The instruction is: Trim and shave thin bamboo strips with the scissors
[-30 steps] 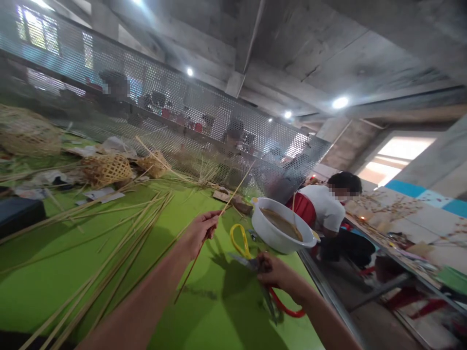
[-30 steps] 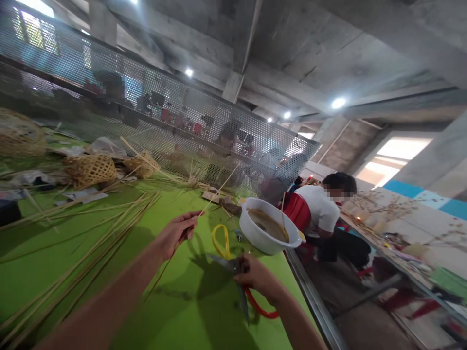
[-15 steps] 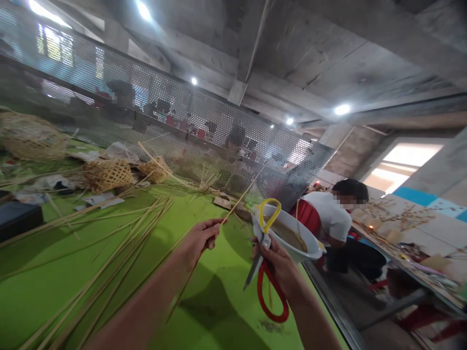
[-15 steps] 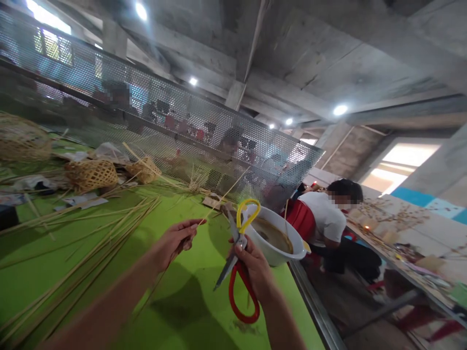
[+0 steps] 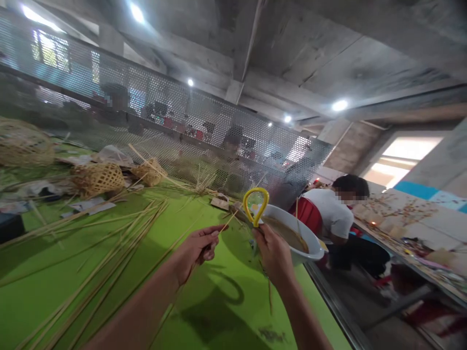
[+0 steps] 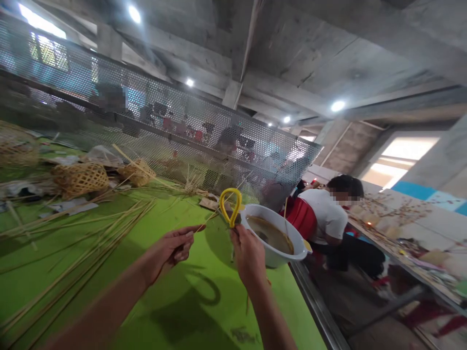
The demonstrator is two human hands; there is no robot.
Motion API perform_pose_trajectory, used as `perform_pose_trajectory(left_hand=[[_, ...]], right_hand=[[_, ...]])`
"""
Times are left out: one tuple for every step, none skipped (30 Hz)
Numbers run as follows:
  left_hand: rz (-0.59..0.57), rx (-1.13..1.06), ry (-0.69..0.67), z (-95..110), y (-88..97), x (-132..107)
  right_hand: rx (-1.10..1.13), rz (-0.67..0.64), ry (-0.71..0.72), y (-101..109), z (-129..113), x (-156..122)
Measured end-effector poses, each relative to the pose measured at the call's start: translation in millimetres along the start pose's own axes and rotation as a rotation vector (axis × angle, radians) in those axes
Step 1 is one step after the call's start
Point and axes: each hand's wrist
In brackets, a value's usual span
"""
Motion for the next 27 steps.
perform_pose_trajectory(left_hand=[[0.0, -0.007, 0.004, 0, -0.5, 0], [0.002, -0.011, 0.008, -1, -1.1, 0], [0.004, -0.012, 0.011, -1, -1.6, 0], [0.008, -0.009, 0.012, -2, -2.1, 0], [0.011, -0.002, 0.013, -2, -2.6, 0], [0.011, 0.008, 0.015, -2, -3.0, 0], [0.011, 0.022, 0.017, -3, -3.3, 0], [0.01, 0.036, 0.02, -3, -3.4, 0], [0.01, 0.047, 0.023, -3, -3.4, 0], [0.014, 0.053, 0.026, -4, -3.3, 0], [0.023, 0.053, 0.026, -4, -3.2, 0], [0.038, 0.046, 0.021, -5, -3.1, 0], [0.054, 0.037, 0.016, -5, -3.1, 0], [0.066, 0.027, 0.01, -5, -3.3, 0], [0.071, 0.02, 0.008, -5, -3.6, 0], [0.072, 0.014, 0.009, -6, -4.0, 0], [0.069, 0.009, 0.013, -6, -4.4, 1], [0.063, 0.002, 0.02, -6, -4.6, 1], [0.059, -0.004, 0.026, -7, -4.5, 1], [0.055, -0.011, 0.029, -8, -4.1, 2], [0.053, -0.018, 0.03, -8, -3.5, 2], [0.05, -0.024, 0.032, -9, -2.6, 3], [0.048, -0.03, 0.034, -10, -1.7, 3], [0.046, -0.034, 0.035, -10, -0.9, 4], [0.047, -0.038, 0.036, -11, -0.4, 4], [0.05, -0.041, 0.035, -12, -0.2, 4], [0.051, -0.043, 0.034, -12, -0.2, 4]], right_hand=[[-0.02, -0.011, 0.027, -1, -1, -2], [-0.03, -0.023, 0.049, -2, -2, -4], [-0.032, -0.035, 0.064, -3, -2, -6], [-0.031, -0.044, 0.071, -3, -2, -7], [-0.035, -0.046, 0.068, -3, -1, -8], [-0.047, -0.035, 0.06, -2, 1, -8], [-0.065, -0.015, 0.049, -2, 3, -7], [-0.084, 0.005, 0.044, -1, 4, -8], [-0.101, 0.02, 0.049, -1, 5, -8], [-0.115, 0.024, 0.061, -2, 5, -10], [-0.123, 0.012, 0.082, -3, 3, -11], [-0.122, -0.013, 0.106, -3, 1, -14], [-0.115, -0.041, 0.125, -4, -1, -16], [-0.102, -0.068, 0.137, -5, -3, -18], [-0.086, -0.086, 0.14, -5, -4, -19], [-0.073, -0.09, 0.134, -6, -5, -20], [-0.068, -0.079, 0.117, -6, -5, -20], [-0.073, -0.061, 0.094, -6, -5, -20], [-0.085, -0.043, 0.075, -6, -4, -20], [-0.097, -0.029, 0.064, -7, -3, -20], [-0.105, -0.026, 0.066, -7, -3, -21], [-0.107, -0.033, 0.081, -8, -3, -22], [-0.103, -0.044, 0.1, -10, -3, -23], [-0.094, -0.054, 0.113, -11, -4, -24], [-0.08, -0.064, 0.119, -12, -4, -25], [-0.066, -0.068, 0.116, -12, -5, -26], [-0.058, -0.063, 0.109, -13, -4, -26]])
Point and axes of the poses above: each hand's wrist, its own x-axis towards the middle knuckle, its own y-axis out of the back of the hand, z = x × y, and after that the axes turned 2 degrees about -y, right-handed
